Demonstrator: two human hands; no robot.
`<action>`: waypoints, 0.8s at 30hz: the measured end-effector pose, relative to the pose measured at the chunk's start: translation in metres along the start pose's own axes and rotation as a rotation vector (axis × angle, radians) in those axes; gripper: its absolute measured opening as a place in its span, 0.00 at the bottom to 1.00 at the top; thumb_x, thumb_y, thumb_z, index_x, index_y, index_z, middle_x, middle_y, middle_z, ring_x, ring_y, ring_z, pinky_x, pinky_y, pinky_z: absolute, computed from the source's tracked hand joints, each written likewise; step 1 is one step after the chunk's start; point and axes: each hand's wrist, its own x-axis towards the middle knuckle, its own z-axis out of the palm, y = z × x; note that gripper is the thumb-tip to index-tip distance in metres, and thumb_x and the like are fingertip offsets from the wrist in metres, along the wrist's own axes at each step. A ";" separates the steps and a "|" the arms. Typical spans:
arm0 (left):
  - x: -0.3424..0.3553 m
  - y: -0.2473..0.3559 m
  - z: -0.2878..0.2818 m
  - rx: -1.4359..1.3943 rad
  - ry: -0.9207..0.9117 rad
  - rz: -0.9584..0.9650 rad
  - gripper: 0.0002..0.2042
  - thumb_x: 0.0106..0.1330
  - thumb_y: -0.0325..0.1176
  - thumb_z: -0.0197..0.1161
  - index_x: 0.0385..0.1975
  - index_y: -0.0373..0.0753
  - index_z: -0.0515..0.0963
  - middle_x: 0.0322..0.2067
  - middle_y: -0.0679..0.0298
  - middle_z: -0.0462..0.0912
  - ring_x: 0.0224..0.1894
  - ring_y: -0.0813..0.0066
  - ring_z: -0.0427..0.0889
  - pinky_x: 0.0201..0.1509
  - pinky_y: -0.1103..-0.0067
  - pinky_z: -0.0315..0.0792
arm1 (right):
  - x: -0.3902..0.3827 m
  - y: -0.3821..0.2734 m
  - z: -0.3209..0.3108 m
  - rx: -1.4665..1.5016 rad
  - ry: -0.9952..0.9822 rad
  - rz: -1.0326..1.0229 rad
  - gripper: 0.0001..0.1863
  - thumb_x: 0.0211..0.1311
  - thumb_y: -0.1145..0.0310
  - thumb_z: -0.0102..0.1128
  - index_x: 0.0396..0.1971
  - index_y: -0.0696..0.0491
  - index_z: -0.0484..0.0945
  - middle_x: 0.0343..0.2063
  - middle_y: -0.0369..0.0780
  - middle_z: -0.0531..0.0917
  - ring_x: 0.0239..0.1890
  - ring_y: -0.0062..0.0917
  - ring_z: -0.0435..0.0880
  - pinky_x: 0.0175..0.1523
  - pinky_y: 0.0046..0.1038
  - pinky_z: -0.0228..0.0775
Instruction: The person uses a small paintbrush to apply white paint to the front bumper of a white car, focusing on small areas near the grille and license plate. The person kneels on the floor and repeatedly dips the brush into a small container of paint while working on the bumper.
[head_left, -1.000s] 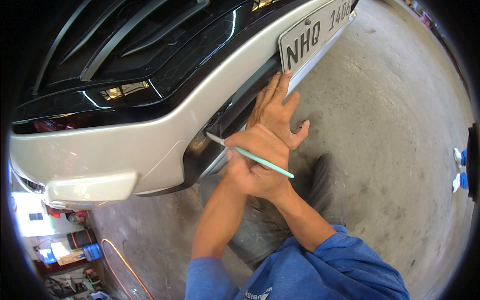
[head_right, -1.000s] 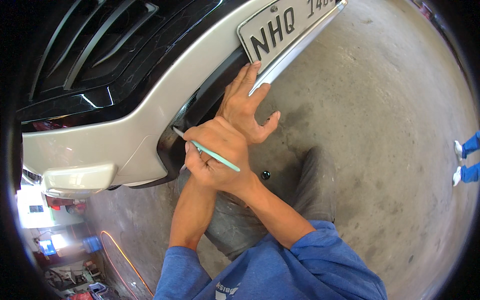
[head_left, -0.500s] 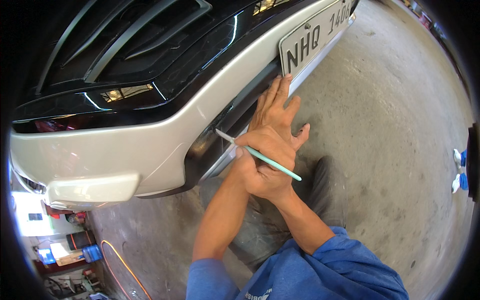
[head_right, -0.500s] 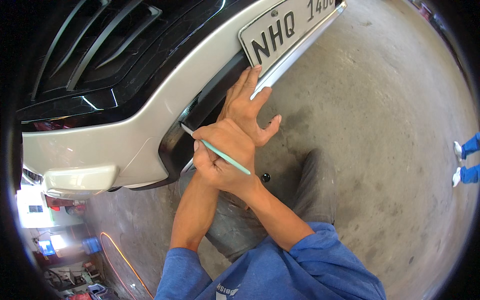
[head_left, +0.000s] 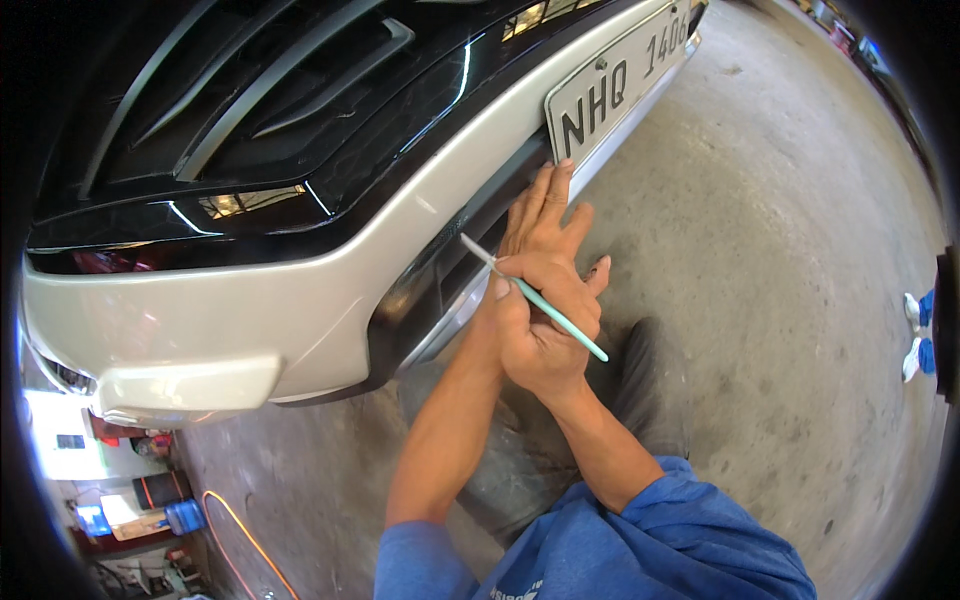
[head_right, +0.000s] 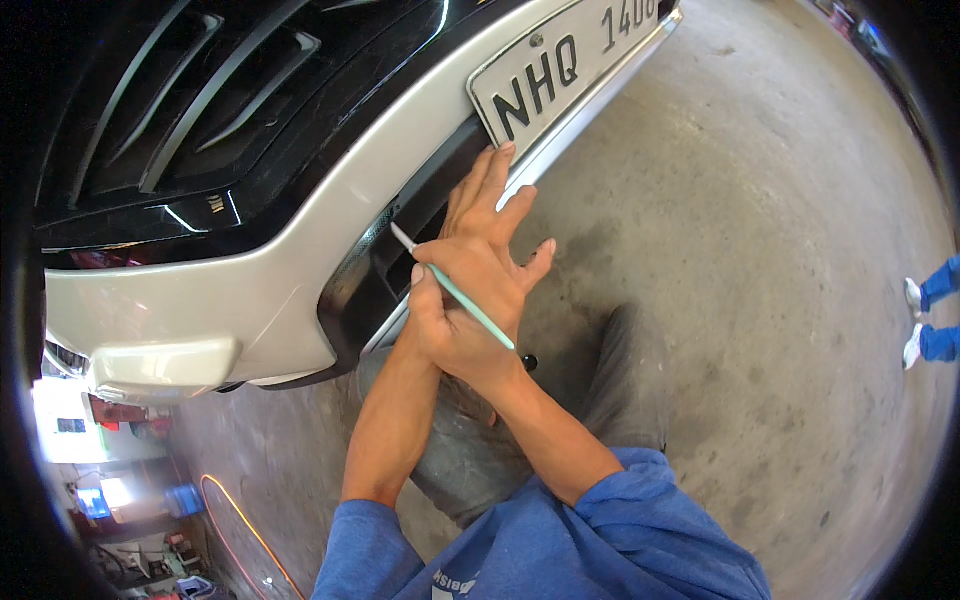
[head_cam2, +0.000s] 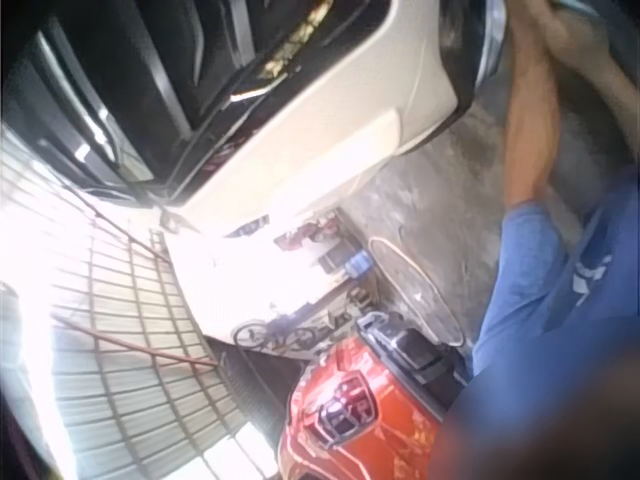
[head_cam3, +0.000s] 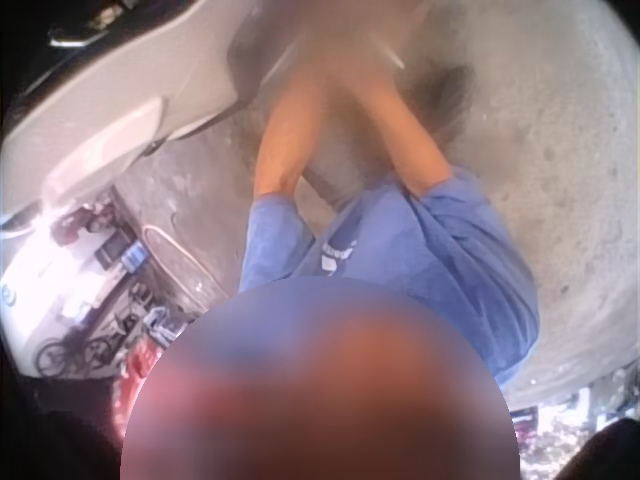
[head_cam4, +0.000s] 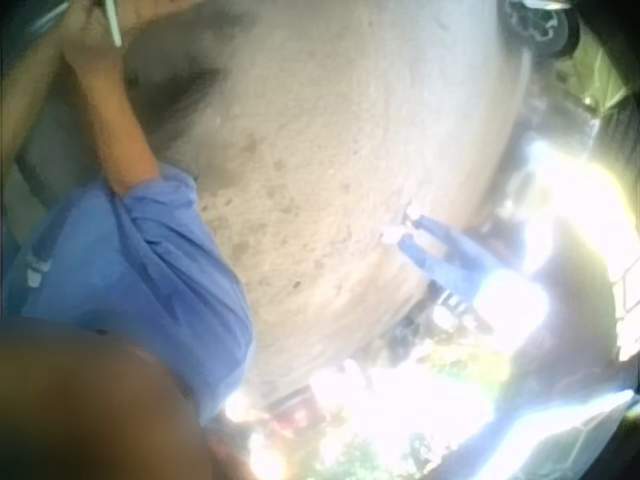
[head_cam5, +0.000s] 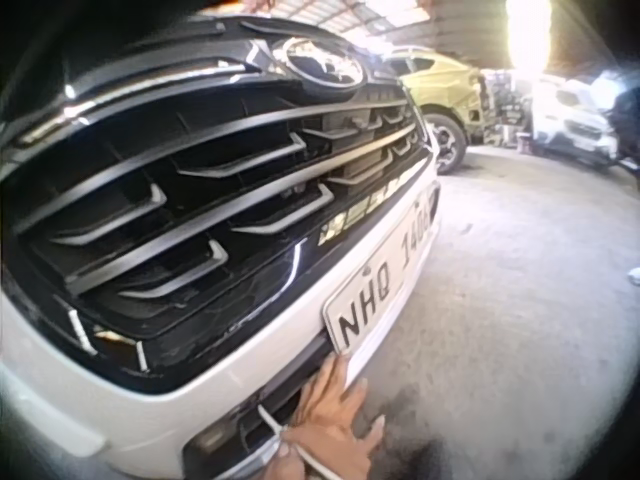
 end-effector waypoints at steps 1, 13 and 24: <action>0.000 0.000 0.000 0.005 -0.005 -0.007 0.26 0.56 0.38 0.76 0.49 0.23 0.83 0.73 0.38 0.61 0.74 0.39 0.63 0.73 0.55 0.65 | 0.000 0.000 -0.001 0.000 -0.013 0.022 0.10 0.52 0.84 0.61 0.36 0.63 0.84 0.29 0.43 0.83 0.31 0.30 0.82 0.42 0.28 0.74; 0.001 -0.011 0.005 0.004 -0.021 0.037 0.24 0.60 0.41 0.70 0.50 0.27 0.79 0.73 0.36 0.61 0.75 0.37 0.61 0.72 0.52 0.63 | -0.009 0.001 -0.024 0.152 0.103 0.242 0.08 0.69 0.76 0.59 0.44 0.63 0.80 0.31 0.40 0.82 0.26 0.20 0.79 0.34 0.23 0.72; 0.006 -0.014 0.008 0.022 0.054 0.067 0.24 0.55 0.36 0.76 0.51 0.31 0.82 0.68 0.40 0.70 0.72 0.42 0.68 0.67 0.57 0.72 | -0.083 0.111 -0.156 -0.417 -0.161 0.655 0.08 0.64 0.74 0.57 0.37 0.59 0.83 0.25 0.41 0.84 0.25 0.24 0.80 0.35 0.29 0.74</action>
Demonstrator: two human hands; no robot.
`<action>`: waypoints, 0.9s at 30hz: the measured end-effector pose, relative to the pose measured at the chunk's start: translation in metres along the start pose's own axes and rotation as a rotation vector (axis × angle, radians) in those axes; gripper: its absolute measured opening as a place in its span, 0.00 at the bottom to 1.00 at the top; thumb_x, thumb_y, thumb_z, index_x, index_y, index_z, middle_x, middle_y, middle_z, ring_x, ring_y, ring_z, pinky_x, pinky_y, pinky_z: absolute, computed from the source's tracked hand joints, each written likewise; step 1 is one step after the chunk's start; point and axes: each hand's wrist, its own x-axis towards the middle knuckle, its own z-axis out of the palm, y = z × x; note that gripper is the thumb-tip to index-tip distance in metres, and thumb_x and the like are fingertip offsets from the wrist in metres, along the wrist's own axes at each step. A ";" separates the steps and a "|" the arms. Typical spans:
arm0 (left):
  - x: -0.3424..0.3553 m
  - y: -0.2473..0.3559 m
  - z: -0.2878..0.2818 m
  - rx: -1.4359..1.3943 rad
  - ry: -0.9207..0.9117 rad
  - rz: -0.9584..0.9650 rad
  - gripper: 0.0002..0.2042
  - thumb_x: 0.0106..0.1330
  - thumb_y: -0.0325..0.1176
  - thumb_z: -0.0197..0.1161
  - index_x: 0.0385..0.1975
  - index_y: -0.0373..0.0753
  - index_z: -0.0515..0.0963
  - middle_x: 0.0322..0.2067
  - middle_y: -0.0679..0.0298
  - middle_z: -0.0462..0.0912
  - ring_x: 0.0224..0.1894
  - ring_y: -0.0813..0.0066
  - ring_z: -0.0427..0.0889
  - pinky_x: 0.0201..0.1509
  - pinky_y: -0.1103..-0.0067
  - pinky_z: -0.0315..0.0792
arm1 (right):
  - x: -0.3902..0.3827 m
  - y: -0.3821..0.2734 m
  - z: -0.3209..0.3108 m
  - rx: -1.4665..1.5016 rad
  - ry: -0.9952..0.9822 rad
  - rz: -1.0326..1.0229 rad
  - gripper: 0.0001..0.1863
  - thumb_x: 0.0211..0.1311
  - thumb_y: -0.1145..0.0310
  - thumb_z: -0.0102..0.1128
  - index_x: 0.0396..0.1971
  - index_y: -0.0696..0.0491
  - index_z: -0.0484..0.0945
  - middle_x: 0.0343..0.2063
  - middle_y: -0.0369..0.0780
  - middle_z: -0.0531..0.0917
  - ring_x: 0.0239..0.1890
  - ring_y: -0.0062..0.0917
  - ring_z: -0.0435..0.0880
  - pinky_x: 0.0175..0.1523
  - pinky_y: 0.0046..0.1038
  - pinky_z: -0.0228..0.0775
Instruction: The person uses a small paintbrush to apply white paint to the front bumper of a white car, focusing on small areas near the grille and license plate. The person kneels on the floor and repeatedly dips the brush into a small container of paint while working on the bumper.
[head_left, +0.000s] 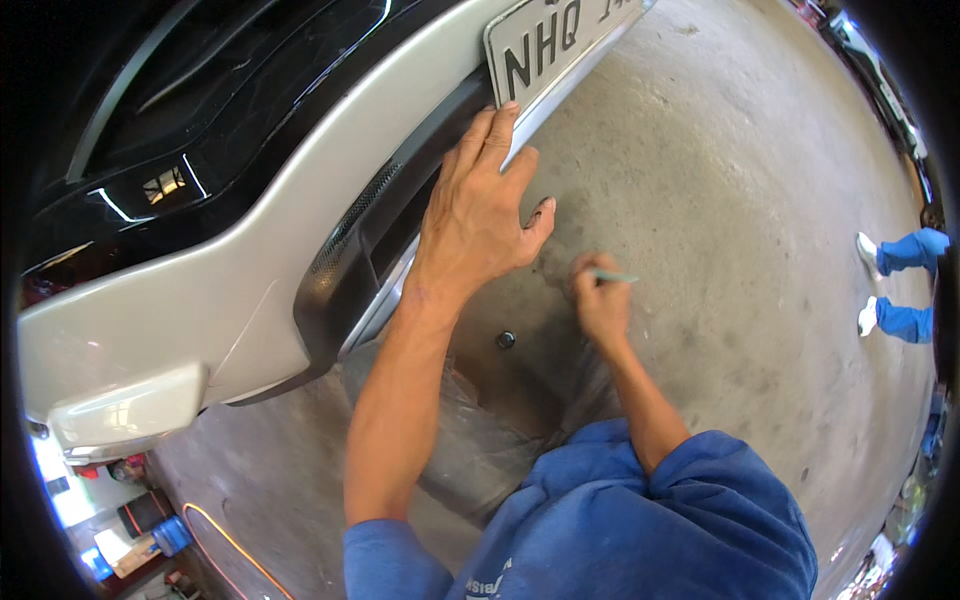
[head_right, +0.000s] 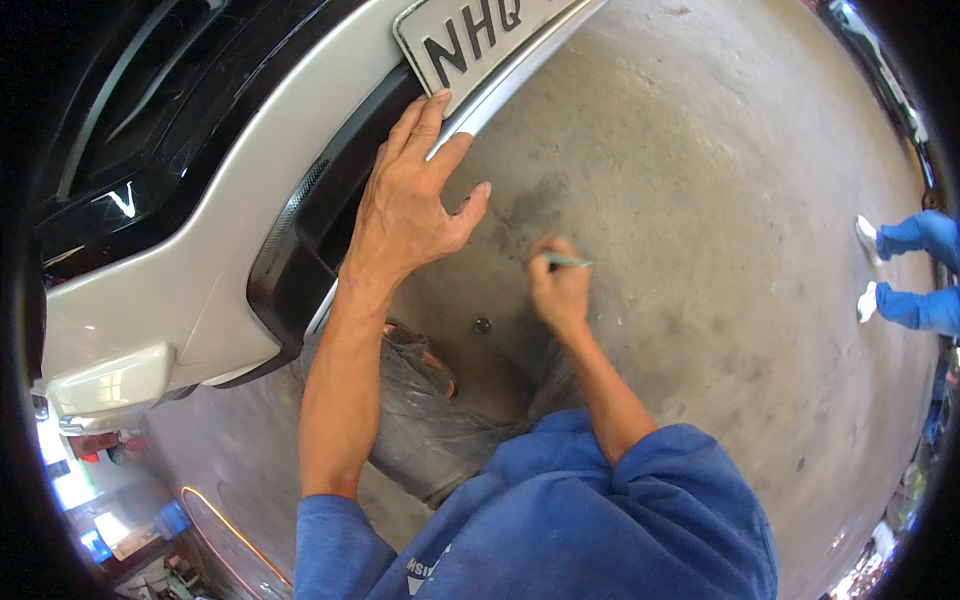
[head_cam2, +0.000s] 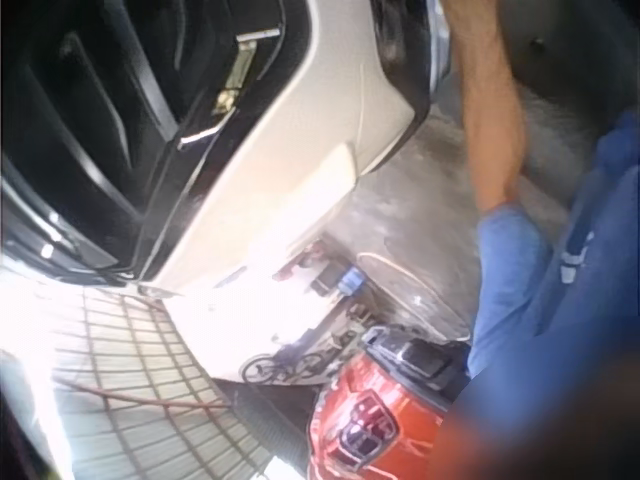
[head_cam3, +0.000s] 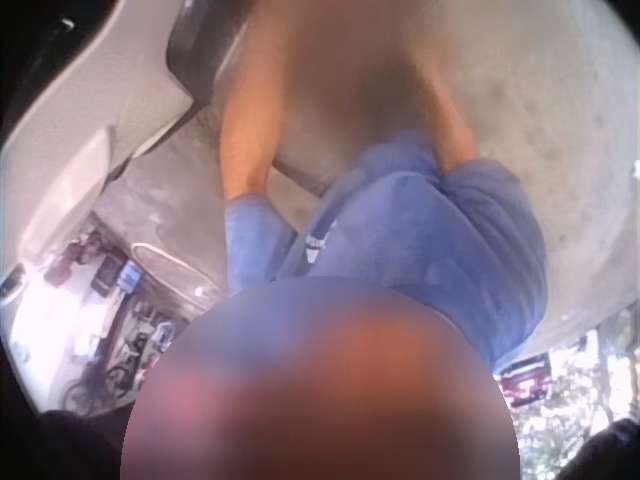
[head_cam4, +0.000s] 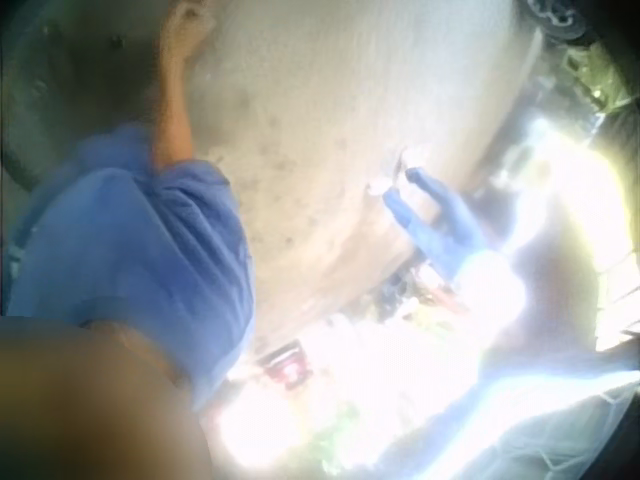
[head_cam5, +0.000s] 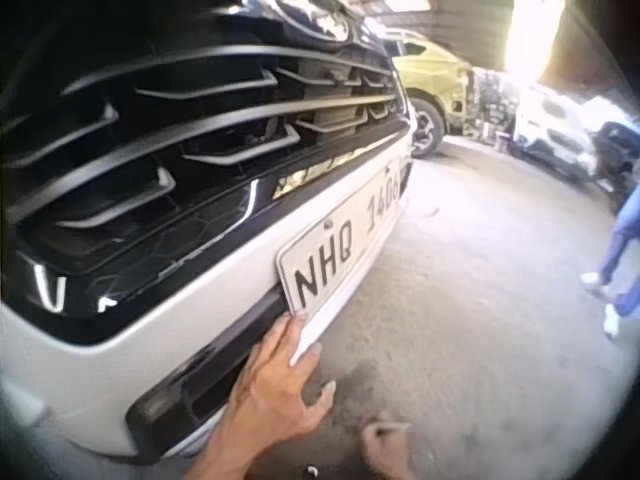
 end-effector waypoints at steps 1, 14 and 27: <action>0.000 0.000 0.000 -0.002 -0.003 -0.010 0.24 0.55 0.36 0.76 0.51 0.32 0.82 0.68 0.40 0.71 0.72 0.43 0.68 0.67 0.57 0.72 | -0.018 0.020 0.008 -0.159 -0.115 0.068 0.08 0.63 0.74 0.57 0.35 0.59 0.84 0.23 0.42 0.84 0.26 0.24 0.81 0.35 0.29 0.74; 0.003 -0.006 -0.003 -0.043 0.008 -0.038 0.23 0.55 0.35 0.76 0.49 0.31 0.83 0.68 0.40 0.72 0.71 0.44 0.70 0.70 0.58 0.71 | -0.084 0.123 0.052 -0.452 -0.797 0.233 0.18 0.68 0.63 0.60 0.54 0.52 0.86 0.36 0.56 0.87 0.42 0.53 0.86 0.52 0.46 0.77; 0.003 -0.006 -0.003 -0.030 0.021 -0.031 0.22 0.55 0.36 0.76 0.48 0.32 0.84 0.68 0.40 0.72 0.72 0.44 0.69 0.70 0.56 0.71 | -0.088 0.132 0.054 -0.526 -0.856 0.198 0.19 0.71 0.62 0.59 0.58 0.49 0.84 0.33 0.55 0.86 0.41 0.53 0.86 0.51 0.47 0.76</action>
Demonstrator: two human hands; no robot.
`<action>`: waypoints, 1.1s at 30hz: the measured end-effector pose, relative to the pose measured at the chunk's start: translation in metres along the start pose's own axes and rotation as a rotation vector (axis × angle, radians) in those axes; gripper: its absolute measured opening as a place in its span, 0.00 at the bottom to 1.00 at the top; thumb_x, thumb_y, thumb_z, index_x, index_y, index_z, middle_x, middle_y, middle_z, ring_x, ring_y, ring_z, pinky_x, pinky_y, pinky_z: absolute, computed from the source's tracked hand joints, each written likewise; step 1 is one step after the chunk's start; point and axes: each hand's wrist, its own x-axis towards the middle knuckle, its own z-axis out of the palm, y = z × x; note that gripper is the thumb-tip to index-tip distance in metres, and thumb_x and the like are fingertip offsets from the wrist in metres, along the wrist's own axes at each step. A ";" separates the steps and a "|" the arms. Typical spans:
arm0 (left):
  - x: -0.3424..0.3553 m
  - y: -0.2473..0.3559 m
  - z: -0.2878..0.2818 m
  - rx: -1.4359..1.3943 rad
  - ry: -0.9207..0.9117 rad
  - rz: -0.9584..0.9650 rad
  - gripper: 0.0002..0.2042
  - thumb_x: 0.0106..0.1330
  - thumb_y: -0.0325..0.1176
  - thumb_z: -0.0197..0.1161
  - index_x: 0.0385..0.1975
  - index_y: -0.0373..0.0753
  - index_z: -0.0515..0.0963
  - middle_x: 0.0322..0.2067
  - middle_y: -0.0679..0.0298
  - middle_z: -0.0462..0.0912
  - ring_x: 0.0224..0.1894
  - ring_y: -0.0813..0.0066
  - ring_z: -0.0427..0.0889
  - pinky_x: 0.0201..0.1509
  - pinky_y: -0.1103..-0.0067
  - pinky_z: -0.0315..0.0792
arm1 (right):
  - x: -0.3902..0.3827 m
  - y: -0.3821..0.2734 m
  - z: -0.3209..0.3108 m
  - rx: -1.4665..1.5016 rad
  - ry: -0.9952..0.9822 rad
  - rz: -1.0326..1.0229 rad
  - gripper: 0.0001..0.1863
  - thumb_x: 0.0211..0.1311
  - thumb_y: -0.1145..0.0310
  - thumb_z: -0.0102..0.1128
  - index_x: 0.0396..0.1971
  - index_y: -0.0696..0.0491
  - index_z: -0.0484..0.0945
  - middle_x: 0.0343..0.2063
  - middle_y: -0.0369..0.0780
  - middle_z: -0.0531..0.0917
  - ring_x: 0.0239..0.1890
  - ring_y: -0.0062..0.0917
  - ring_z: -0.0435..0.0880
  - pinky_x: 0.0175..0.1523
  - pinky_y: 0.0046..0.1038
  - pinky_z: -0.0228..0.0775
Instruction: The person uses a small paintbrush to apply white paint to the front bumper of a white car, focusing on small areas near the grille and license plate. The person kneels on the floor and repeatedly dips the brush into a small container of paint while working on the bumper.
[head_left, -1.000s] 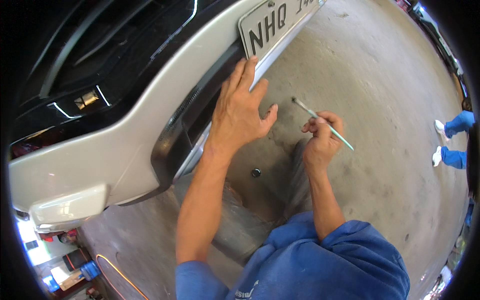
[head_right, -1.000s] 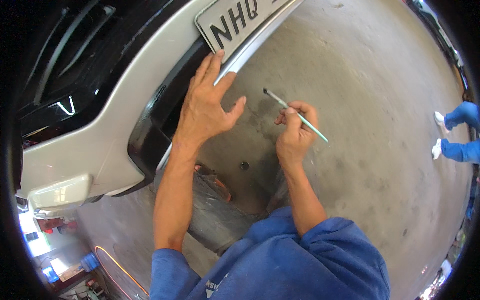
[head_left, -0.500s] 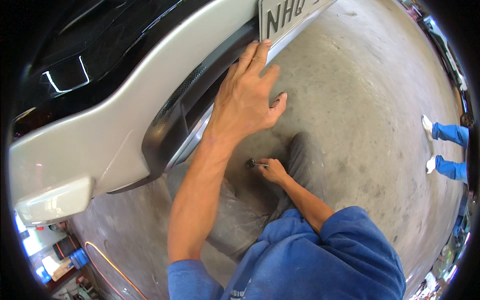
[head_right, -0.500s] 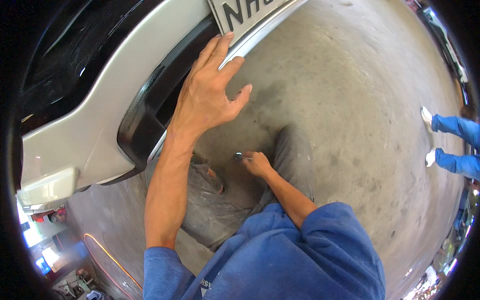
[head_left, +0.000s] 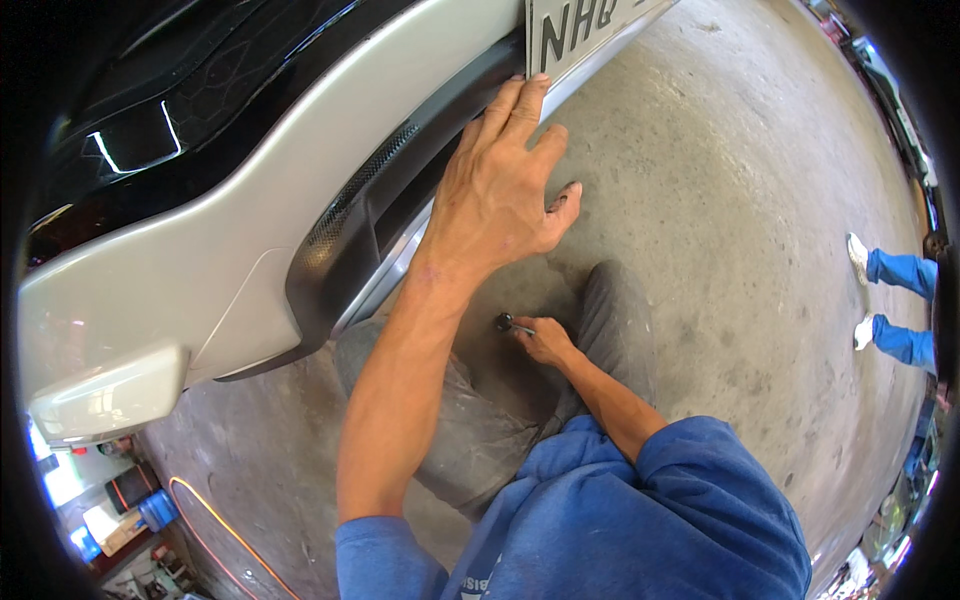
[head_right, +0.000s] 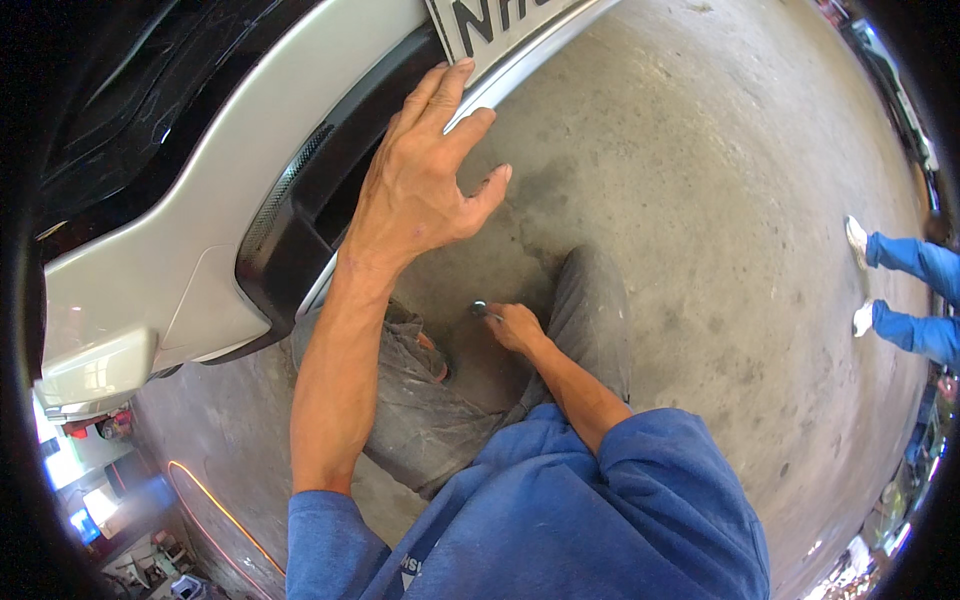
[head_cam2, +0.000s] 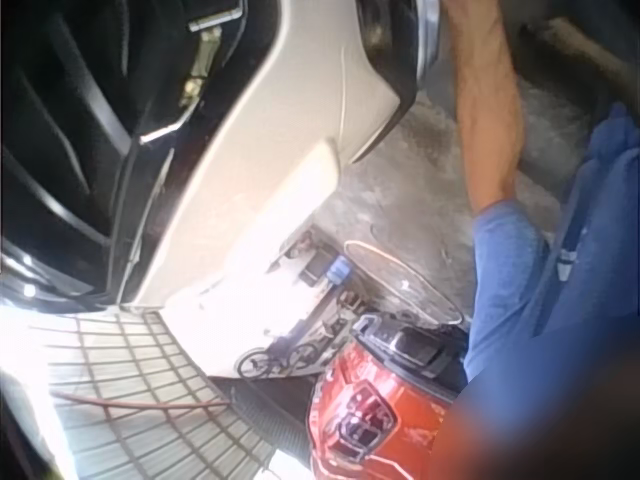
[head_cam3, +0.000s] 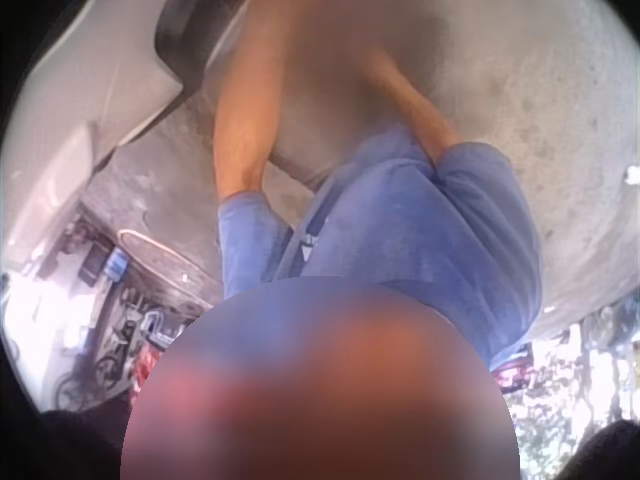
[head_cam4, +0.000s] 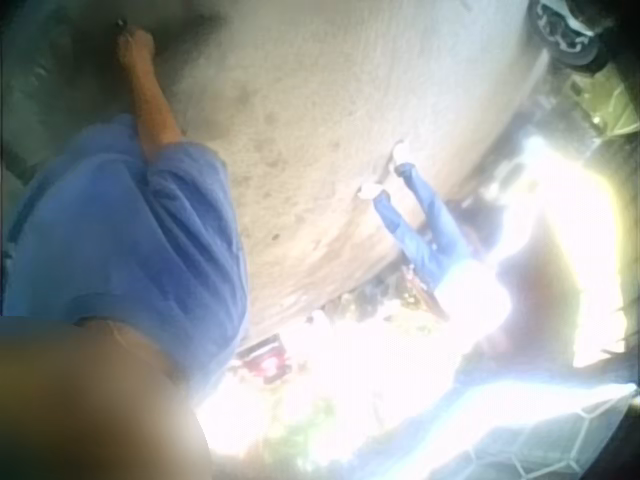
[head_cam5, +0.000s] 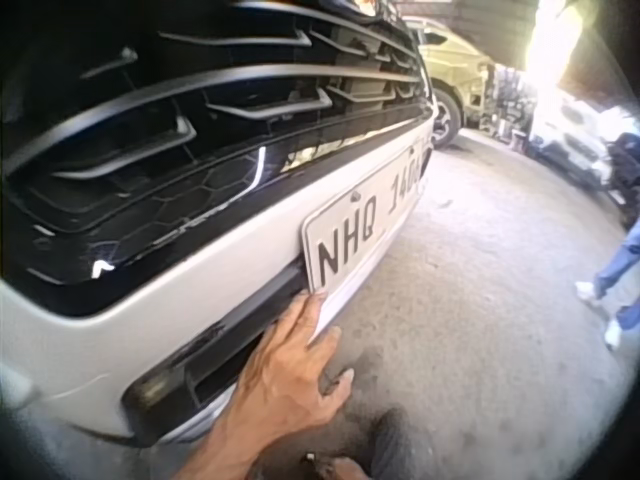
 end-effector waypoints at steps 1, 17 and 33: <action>0.000 0.000 0.000 0.000 -0.001 -0.002 0.22 0.55 0.36 0.76 0.48 0.32 0.84 0.68 0.39 0.72 0.72 0.44 0.69 0.69 0.56 0.72 | 0.000 0.001 0.001 0.015 0.013 -0.025 0.19 0.71 0.62 0.59 0.58 0.49 0.84 0.33 0.55 0.86 0.41 0.53 0.86 0.51 0.47 0.76; -0.002 0.001 0.000 0.005 0.004 0.003 0.23 0.55 0.37 0.76 0.49 0.31 0.85 0.68 0.39 0.71 0.72 0.44 0.69 0.69 0.58 0.71 | 0.002 0.006 0.005 -0.011 0.003 -0.017 0.18 0.70 0.61 0.60 0.57 0.48 0.84 0.36 0.56 0.86 0.43 0.54 0.85 0.52 0.49 0.76; -0.003 0.002 0.000 0.007 0.007 0.012 0.23 0.54 0.37 0.77 0.48 0.31 0.85 0.68 0.39 0.71 0.71 0.43 0.70 0.66 0.57 0.72 | 0.001 0.003 0.002 -0.023 -0.031 0.022 0.19 0.72 0.60 0.59 0.59 0.47 0.83 0.36 0.58 0.86 0.45 0.55 0.85 0.53 0.49 0.75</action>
